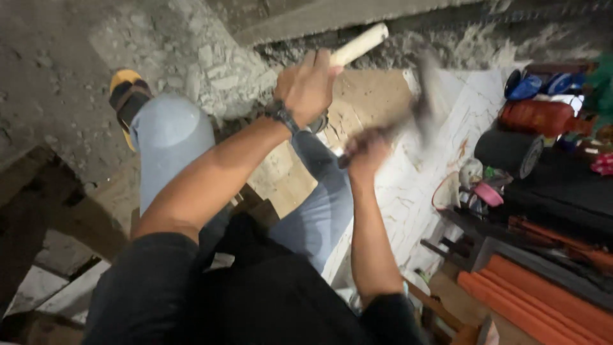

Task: Using a hammer and a white rod to chip away concrete from a wall or pillar.

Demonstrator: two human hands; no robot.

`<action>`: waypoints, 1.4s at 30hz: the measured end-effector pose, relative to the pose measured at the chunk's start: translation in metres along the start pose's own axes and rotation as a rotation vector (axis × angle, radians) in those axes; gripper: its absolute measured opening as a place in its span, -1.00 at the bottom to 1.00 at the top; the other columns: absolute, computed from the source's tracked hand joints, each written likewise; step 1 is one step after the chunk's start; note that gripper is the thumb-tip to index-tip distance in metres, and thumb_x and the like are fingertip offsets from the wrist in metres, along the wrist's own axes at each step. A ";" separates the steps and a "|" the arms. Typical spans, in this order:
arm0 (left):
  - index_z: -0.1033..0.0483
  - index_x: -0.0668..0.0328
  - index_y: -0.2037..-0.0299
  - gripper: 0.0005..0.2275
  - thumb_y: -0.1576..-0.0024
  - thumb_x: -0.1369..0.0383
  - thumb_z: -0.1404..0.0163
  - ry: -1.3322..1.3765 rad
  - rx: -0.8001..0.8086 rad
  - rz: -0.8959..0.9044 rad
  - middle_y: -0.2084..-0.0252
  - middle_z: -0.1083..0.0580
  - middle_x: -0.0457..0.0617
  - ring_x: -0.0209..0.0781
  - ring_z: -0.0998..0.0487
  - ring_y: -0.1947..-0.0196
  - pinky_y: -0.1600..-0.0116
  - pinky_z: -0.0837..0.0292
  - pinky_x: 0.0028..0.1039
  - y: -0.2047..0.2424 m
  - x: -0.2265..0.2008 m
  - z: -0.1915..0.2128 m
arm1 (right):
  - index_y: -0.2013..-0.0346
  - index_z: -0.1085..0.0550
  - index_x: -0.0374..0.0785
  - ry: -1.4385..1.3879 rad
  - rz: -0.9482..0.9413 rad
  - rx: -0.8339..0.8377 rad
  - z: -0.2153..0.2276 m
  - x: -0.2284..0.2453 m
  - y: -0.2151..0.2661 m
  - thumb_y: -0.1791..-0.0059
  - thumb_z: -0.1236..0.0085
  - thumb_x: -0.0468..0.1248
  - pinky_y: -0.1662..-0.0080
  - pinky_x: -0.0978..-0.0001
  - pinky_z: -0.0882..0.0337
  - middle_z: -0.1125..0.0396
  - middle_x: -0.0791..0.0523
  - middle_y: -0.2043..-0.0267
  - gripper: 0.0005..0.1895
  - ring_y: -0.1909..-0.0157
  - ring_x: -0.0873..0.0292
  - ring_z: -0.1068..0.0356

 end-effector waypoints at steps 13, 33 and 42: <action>-0.31 0.25 0.30 -0.85 -0.14 0.31 0.11 0.167 0.172 -0.034 0.52 -0.45 0.11 0.20 -0.42 0.65 0.54 -0.28 -0.09 -0.007 0.012 -0.013 | 0.38 -0.29 -0.14 0.227 0.088 0.171 -0.051 0.035 0.026 0.19 -0.09 0.15 0.53 0.48 -0.12 -0.12 0.19 0.63 -0.55 0.65 0.28 -0.09; -0.38 0.37 -0.05 -0.48 0.00 0.13 -0.14 0.328 0.716 0.549 0.03 -0.45 0.22 0.12 -0.44 -0.05 -0.05 -0.39 -0.12 0.067 0.080 -0.059 | 0.40 -0.35 -0.23 0.189 -0.899 -0.044 0.059 -0.167 0.113 0.09 -0.13 -0.18 0.52 0.26 -0.31 -0.11 0.17 0.61 -0.80 0.64 0.21 -0.19; -0.49 0.29 0.08 -0.57 0.00 0.09 -0.10 0.387 0.656 0.624 0.36 -0.48 0.12 -0.13 -0.50 0.43 0.35 -0.43 -0.36 0.196 0.022 0.026 | 0.40 -0.32 -0.54 0.190 -0.841 -0.136 0.109 -0.219 0.111 0.19 -0.12 -0.36 0.62 0.09 -0.43 -0.16 -0.02 0.59 -0.75 0.65 0.01 -0.34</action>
Point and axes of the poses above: each hand's wrist, its own y-axis away from the middle knuckle, its own z-axis out of the back of the hand, x = y × z, the point moved 10 cm from there along -y, towards the middle knuckle
